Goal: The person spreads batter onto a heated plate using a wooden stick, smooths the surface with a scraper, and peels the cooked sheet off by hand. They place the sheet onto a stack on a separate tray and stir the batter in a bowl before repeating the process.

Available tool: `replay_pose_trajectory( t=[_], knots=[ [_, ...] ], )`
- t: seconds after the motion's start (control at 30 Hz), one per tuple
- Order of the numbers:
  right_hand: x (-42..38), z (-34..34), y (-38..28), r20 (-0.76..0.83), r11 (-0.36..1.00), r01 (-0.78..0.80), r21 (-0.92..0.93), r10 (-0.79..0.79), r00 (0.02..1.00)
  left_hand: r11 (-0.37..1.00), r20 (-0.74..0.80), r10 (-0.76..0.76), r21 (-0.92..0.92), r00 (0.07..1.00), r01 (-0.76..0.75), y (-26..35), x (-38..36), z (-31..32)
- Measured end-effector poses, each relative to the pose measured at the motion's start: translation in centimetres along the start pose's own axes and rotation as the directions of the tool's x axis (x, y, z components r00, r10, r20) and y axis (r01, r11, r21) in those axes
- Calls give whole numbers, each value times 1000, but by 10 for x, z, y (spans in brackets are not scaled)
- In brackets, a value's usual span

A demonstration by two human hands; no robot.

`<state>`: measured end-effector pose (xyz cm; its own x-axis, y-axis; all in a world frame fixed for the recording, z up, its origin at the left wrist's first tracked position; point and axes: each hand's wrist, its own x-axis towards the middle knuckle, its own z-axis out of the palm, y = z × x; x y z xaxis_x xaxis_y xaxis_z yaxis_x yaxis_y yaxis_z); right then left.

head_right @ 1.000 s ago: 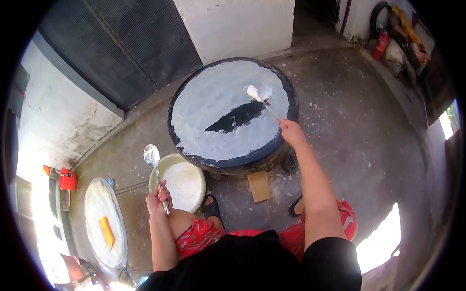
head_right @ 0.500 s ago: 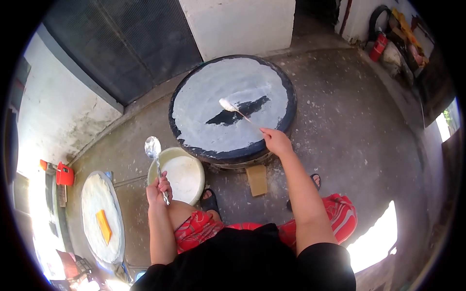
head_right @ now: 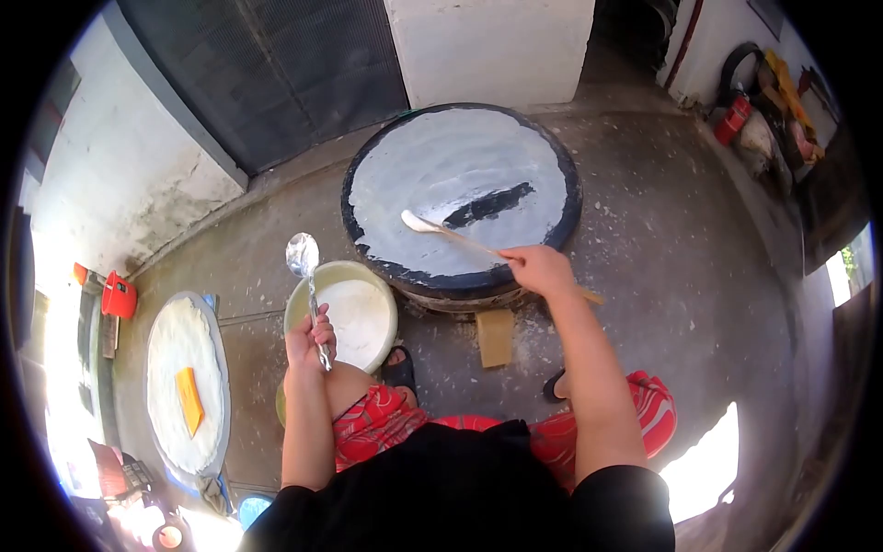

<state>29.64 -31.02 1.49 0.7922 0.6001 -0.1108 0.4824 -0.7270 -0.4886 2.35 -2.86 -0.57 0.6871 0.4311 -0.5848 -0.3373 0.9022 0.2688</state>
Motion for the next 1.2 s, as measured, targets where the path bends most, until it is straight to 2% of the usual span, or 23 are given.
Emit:
replay_pose_trajectory(
  t=[0.03, 0.1, 0.13, 0.17, 0.23, 0.3, 0.33, 0.43, 0.5, 0.53, 0.6, 0.63, 0.7, 0.73, 0.8, 0.9, 0.93, 1.0, 1.03, 1.1, 1.13, 1.2],
  knots=[
    [-6, -7, 0, 0, 1000, 2, -2, -2, 1000, 999, 0, 9, 32, 1000, -9, 1, 0, 0],
    [-21, -10, 3, -350, 982, 31, -188, -97, 932, 998, -4, 17, 56, 1000, -17, 0, 0, -5],
    [-22, 7, 4, -508, 965, 48, -258, -178, 843, 998, 11, 25, 51, 1000, -26, 1, 1, -7],
    [-25, 23, -1, -507, 965, 48, -258, -178, 843, 998, 27, 35, 47, 999, -36, 1, 2, -7],
    [-31, 59, -19, -531, 932, 191, -308, -335, 779, 999, 16, 29, 33, 999, -29, 2, 3, -6],
    [-39, 99, -39, -440, 882, 308, -357, -450, 777, 999, 3, 24, 23, 1000, -24, 2, 3, -4],
    [-39, 107, -37, -441, 884, 309, -351, -447, 778, 1000, 0, 15, 27, 1000, -15, 2, 2, -3],
    [-31, 112, -13, -429, 864, 181, -470, -403, 808, 1000, -8, 2, 29, 1000, -2, 2, 0, -2],
    [-24, 93, 1, -420, 900, 5, -437, -209, 883, 999, -3, 5, 48, 1000, -5, 2, 0, -3],
    [-26, 88, -1, -421, 898, 2, -440, -208, 883, 999, 0, 1, 46, 1000, -1, 2, 1, -5],
    [-29, 79, -10, -491, 996, -69, -49, 36, 871, 997, 10, 17, 71, 1000, -18, 5, 4, -9],
    [-37, 84, -16, -508, 999, 43, -1, -38, 860, 997, 12, 15, 74, 1000, -16, 4, 5, -8],
    [-56, 92, -29, -369, 971, 211, -116, -239, 898, 1000, 9, 2, 30, 1000, -2, 4, 4, -7],
    [-53, 96, -20, -369, 972, 209, -112, -236, 899, 999, 6, 1, 34, 1000, -1, 3, 2, -5],
    [-40, 102, 14, -416, 943, 66, -327, -206, 886, 1000, -11, -8, 8, 1000, 8, 2, -1, -2],
    [-33, 69, 34, -489, 946, -132, -295, -31, 872, 999, 2, -11, 36, 1000, 11, 2, -1, -4],
    [-34, 69, 34, -496, 945, -140, -295, -26, 868, 999, 9, -18, 39, 1000, 17, 2, 0, -3],
    [-38, 79, 27, -588, 995, -97, -32, 60, 807, 998, 1, 6, 57, 1000, -6, 2, 2, -4],
    [-46, 84, 19, -591, 999, -22, -28, 1, 806, 998, 3, 4, 58, 1000, -4, 1, 2, -1],
    [-61, 81, 7, -362, 980, 21, -197, -92, 927, 998, -53, 27, 54, 998, -24, -2, -1, 4],
    [-58, 81, 16, -362, 982, 18, -190, -87, 928, 998, -56, 28, 62, 998, -25, -3, -1, 5],
    [-47, 76, 44, -501, 948, -160, -274, 1, 865, 997, -64, 25, 68, 998, -20, -5, -2, 7]
  ],
)
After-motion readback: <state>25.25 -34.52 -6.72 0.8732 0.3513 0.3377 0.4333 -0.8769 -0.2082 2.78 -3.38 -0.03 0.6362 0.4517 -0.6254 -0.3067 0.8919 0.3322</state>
